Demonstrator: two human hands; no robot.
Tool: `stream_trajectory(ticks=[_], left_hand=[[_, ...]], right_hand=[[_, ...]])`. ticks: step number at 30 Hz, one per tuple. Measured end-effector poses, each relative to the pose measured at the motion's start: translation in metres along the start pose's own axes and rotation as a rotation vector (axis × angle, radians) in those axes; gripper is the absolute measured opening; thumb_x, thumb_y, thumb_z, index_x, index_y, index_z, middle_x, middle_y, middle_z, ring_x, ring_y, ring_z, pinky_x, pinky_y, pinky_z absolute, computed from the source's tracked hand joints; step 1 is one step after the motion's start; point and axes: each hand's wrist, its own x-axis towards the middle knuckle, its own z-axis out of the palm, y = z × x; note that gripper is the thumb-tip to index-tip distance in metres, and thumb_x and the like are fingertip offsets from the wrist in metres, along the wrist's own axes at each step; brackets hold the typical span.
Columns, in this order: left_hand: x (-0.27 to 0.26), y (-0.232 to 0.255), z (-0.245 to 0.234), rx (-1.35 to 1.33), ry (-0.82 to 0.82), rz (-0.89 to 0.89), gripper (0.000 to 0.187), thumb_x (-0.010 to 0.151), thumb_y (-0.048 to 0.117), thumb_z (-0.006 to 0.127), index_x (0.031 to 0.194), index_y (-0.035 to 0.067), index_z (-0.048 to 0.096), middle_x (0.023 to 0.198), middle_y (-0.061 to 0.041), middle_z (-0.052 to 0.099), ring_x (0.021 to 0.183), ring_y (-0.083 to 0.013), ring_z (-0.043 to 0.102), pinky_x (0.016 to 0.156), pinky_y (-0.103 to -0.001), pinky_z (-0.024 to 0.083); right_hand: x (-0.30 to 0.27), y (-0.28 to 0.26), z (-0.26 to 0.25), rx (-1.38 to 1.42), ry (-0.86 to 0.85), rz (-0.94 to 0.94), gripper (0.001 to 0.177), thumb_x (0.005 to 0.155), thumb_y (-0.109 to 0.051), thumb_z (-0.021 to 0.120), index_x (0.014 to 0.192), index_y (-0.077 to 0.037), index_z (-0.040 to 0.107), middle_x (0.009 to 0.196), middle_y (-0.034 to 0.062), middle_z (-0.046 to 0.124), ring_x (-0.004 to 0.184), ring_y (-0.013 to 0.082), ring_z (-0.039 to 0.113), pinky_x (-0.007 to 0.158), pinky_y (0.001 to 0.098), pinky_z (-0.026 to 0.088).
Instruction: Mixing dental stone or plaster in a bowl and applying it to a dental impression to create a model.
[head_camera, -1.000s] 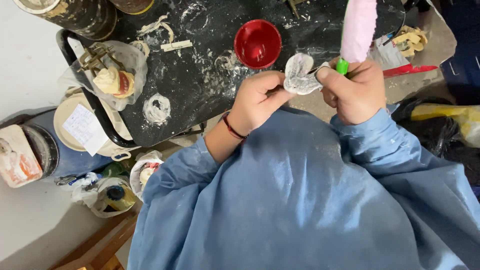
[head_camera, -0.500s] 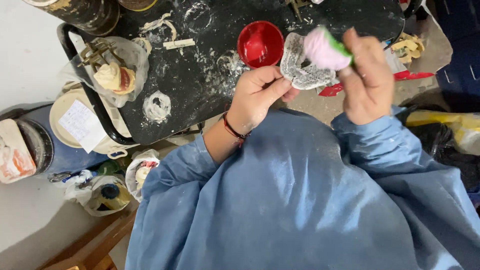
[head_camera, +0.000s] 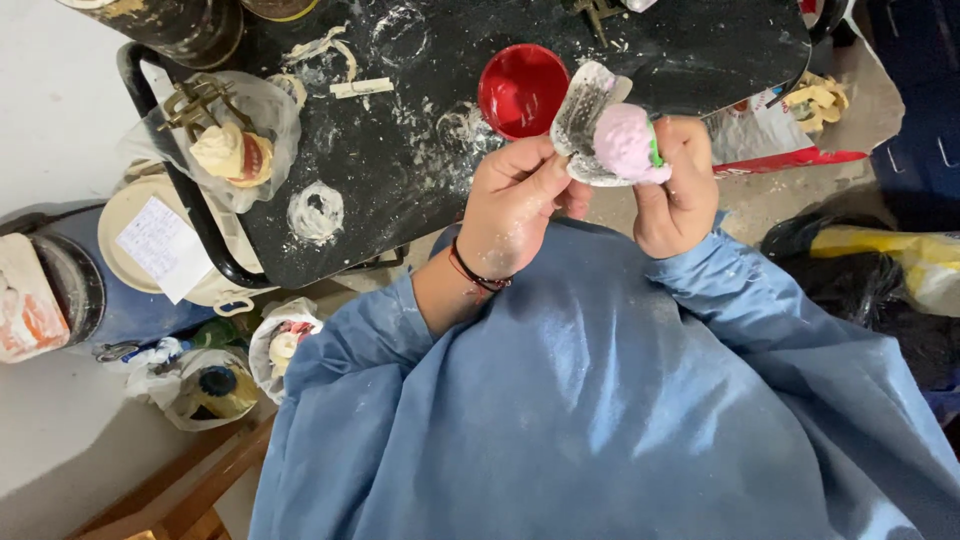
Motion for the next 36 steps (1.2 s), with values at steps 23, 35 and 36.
stream_trajectory(ticks=[23, 35, 36], left_hand=[[0.005, 0.012, -0.005, 0.292, -0.108, 0.206, 0.023, 0.107, 0.027, 0.060, 0.099, 0.006, 0.064, 0.082, -0.003, 0.063, 0.077, -0.0129, 0.056, 0.077, -0.026, 0.046], [0.000, 0.013, -0.009, 0.538, 0.028, 0.289, 0.016, 0.106, 0.016, 0.061, 0.102, 0.004, 0.071, 0.090, -0.004, 0.072, 0.084, -0.0133, 0.066, 0.076, -0.026, 0.057], [0.001, 0.016, -0.008, 0.538, 0.027, 0.292, 0.016, 0.106, 0.016, 0.061, 0.102, 0.004, 0.071, 0.090, -0.004, 0.072, 0.084, -0.0133, 0.066, 0.076, -0.026, 0.057]], right_hand=[[0.046, -0.026, -0.037, 0.016, -0.144, -0.067, 0.041, 0.118, -0.013, 0.049, 0.156, 0.003, 0.049, 0.125, 0.0251, 0.054, 0.113, 0.0388, 0.053, 0.099, 0.0493, 0.044], [0.031, -0.017, -0.037, 0.066, -0.067, -0.064, 0.047, 0.117, -0.022, 0.049, 0.158, 0.001, 0.048, 0.102, 0.0184, 0.052, 0.092, 0.0288, 0.048, 0.081, 0.0418, 0.039], [0.030, -0.016, -0.036, 0.066, -0.067, -0.067, 0.047, 0.117, -0.022, 0.049, 0.158, 0.001, 0.048, 0.102, 0.0184, 0.052, 0.092, 0.0288, 0.048, 0.081, 0.0418, 0.039]])
